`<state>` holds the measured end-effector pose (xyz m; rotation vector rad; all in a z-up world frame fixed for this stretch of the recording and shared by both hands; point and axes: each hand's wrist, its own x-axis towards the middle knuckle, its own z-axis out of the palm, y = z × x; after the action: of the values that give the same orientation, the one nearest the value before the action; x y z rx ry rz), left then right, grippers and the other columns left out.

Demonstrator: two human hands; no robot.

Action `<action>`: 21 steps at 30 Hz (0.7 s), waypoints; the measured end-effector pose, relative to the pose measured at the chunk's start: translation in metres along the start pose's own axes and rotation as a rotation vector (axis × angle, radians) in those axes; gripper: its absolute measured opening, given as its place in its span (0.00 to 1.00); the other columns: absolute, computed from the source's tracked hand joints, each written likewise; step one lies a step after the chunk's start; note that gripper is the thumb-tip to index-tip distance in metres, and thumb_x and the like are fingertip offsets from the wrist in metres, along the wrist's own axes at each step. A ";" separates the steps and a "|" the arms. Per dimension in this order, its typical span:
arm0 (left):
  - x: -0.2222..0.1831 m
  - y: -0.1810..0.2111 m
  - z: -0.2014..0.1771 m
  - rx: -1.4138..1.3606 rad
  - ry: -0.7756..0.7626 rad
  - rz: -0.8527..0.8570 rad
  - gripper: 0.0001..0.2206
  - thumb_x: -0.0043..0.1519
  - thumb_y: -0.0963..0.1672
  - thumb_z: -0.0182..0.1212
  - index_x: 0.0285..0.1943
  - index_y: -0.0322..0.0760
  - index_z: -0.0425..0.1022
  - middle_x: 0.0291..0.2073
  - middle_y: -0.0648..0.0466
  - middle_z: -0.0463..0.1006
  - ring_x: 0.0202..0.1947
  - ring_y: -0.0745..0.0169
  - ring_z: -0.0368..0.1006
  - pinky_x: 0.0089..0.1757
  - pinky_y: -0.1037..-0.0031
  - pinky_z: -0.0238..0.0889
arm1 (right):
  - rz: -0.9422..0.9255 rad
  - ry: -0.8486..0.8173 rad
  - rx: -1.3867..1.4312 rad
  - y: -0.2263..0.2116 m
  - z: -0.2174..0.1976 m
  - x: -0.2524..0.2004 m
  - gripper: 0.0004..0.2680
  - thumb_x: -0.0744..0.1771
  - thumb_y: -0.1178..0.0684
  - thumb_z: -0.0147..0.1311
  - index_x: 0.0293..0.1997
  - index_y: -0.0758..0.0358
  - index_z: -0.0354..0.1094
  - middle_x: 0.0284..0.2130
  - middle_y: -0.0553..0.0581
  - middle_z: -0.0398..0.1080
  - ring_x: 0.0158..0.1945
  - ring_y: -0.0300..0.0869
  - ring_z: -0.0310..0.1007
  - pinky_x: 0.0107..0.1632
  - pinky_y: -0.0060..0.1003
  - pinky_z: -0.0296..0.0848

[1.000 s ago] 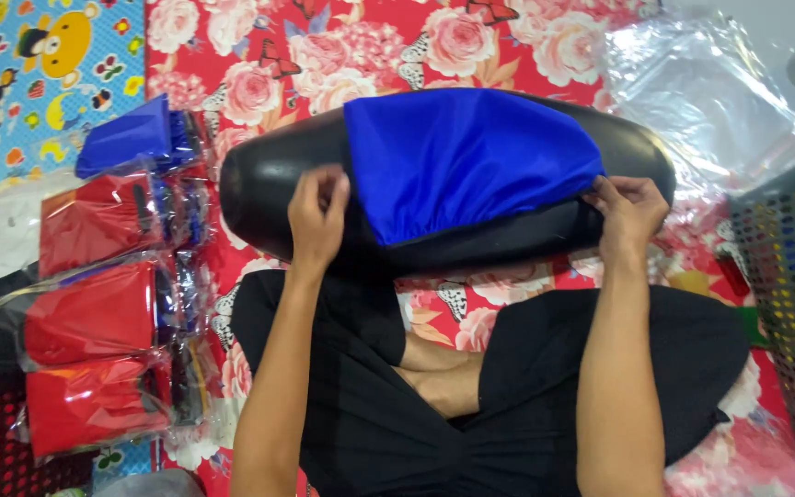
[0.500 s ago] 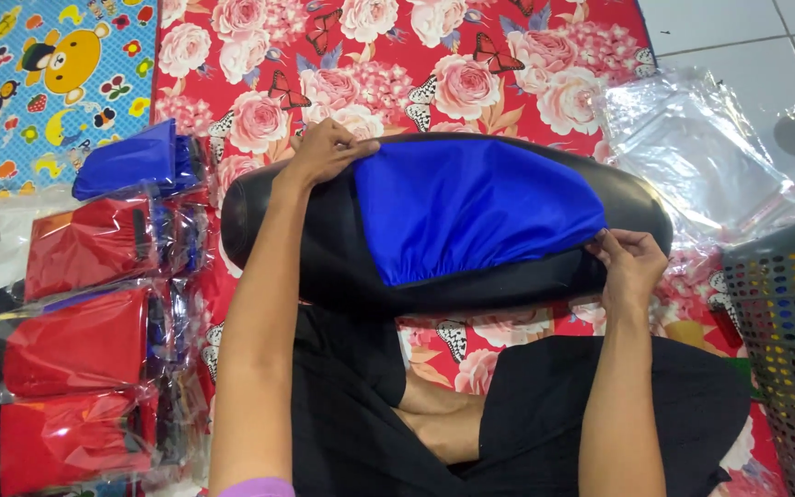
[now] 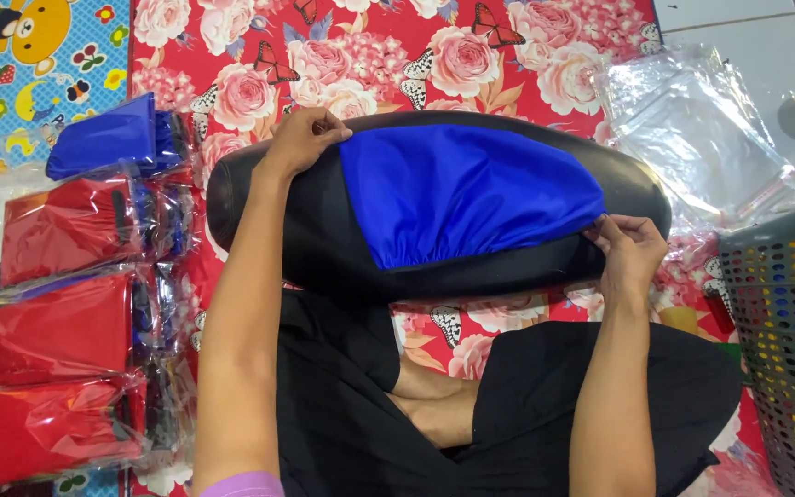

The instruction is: Fitting a blue fabric cover onto a seat mold, smoothing it, folding it, and placing it into a plastic bag for packaging.

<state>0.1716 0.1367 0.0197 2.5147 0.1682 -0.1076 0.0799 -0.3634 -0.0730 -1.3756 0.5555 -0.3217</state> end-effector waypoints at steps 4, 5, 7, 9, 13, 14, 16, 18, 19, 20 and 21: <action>-0.027 -0.008 0.011 -0.035 0.212 0.145 0.06 0.61 0.50 0.70 0.46 0.58 0.82 0.33 0.63 0.82 0.39 0.63 0.78 0.46 0.68 0.64 | 0.004 0.004 -0.001 0.000 0.000 -0.002 0.08 0.64 0.64 0.67 0.38 0.70 0.69 0.27 0.62 0.70 0.32 0.46 0.82 0.41 0.41 0.89; -0.038 -0.006 0.016 -0.046 0.324 0.156 0.06 0.63 0.48 0.68 0.46 0.51 0.81 0.31 0.56 0.82 0.37 0.54 0.78 0.44 0.64 0.66 | 0.001 0.005 0.005 0.001 0.000 -0.001 0.08 0.64 0.64 0.68 0.38 0.70 0.69 0.26 0.62 0.70 0.32 0.46 0.82 0.41 0.41 0.89; -0.071 0.005 0.022 -0.055 0.439 0.169 0.06 0.65 0.47 0.65 0.46 0.44 0.80 0.29 0.49 0.81 0.35 0.46 0.79 0.42 0.59 0.68 | -0.003 0.006 0.013 0.000 0.002 0.000 0.08 0.64 0.64 0.68 0.38 0.70 0.69 0.26 0.62 0.70 0.32 0.47 0.82 0.41 0.41 0.89; -0.117 0.024 0.028 -0.196 0.429 -0.120 0.09 0.66 0.52 0.62 0.41 0.49 0.78 0.22 0.59 0.81 0.32 0.57 0.81 0.41 0.65 0.69 | -0.022 0.004 0.007 -0.002 0.002 -0.004 0.08 0.64 0.64 0.68 0.38 0.71 0.69 0.27 0.62 0.70 0.32 0.46 0.82 0.41 0.41 0.89; -0.198 0.075 0.034 -0.218 0.051 -0.425 0.29 0.58 0.66 0.57 0.32 0.46 0.81 0.18 0.58 0.82 0.33 0.60 0.83 0.43 0.70 0.72 | -0.023 0.008 0.010 0.002 0.000 0.000 0.08 0.64 0.64 0.68 0.38 0.70 0.69 0.27 0.60 0.70 0.32 0.45 0.82 0.41 0.40 0.89; -0.211 0.088 0.037 -0.317 0.005 -0.464 0.30 0.57 0.66 0.59 0.39 0.41 0.82 0.24 0.55 0.84 0.37 0.57 0.83 0.46 0.68 0.72 | -0.020 0.007 0.008 0.003 0.000 0.001 0.08 0.64 0.63 0.69 0.38 0.70 0.69 0.27 0.60 0.70 0.32 0.45 0.82 0.41 0.41 0.89; -0.223 0.097 0.049 -0.421 -0.044 -0.500 0.33 0.55 0.65 0.61 0.47 0.36 0.83 0.30 0.51 0.86 0.42 0.53 0.83 0.48 0.66 0.73 | -0.020 0.008 0.002 0.010 -0.001 0.005 0.08 0.64 0.63 0.69 0.38 0.70 0.70 0.27 0.61 0.70 0.32 0.46 0.82 0.41 0.41 0.89; -0.222 0.089 0.070 -1.076 -0.013 -0.517 0.37 0.55 0.51 0.75 0.60 0.12 0.68 0.45 0.21 0.78 0.43 0.30 0.80 0.45 0.55 0.77 | -0.022 0.016 0.057 0.017 -0.004 0.011 0.08 0.63 0.64 0.68 0.39 0.71 0.69 0.27 0.63 0.69 0.31 0.48 0.81 0.41 0.44 0.89; -0.215 0.077 0.086 -1.083 -0.018 -0.510 0.37 0.55 0.51 0.75 0.60 0.12 0.68 0.45 0.21 0.78 0.43 0.30 0.80 0.45 0.55 0.77 | -0.032 0.019 0.055 0.023 -0.003 0.014 0.08 0.63 0.64 0.68 0.39 0.71 0.69 0.27 0.63 0.69 0.31 0.48 0.81 0.41 0.44 0.89; -0.209 0.067 0.103 -1.130 0.021 -0.477 0.32 0.55 0.47 0.76 0.58 0.11 0.68 0.41 0.24 0.78 0.39 0.30 0.80 0.42 0.55 0.77 | -0.020 0.037 0.076 0.027 -0.005 0.017 0.09 0.62 0.64 0.69 0.38 0.70 0.69 0.27 0.63 0.69 0.31 0.47 0.81 0.41 0.43 0.89; -0.203 0.057 0.121 -1.177 0.059 -0.444 0.28 0.55 0.43 0.76 0.55 0.11 0.68 0.37 0.27 0.78 0.36 0.29 0.80 0.40 0.56 0.77 | -0.010 0.055 0.098 0.032 -0.008 0.021 0.09 0.61 0.63 0.69 0.37 0.69 0.69 0.27 0.62 0.69 0.30 0.47 0.80 0.40 0.43 0.88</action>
<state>-0.0250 0.0004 -0.0220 1.2801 0.6082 -0.0760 0.0901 -0.3752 -0.1090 -1.2781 0.5712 -0.3903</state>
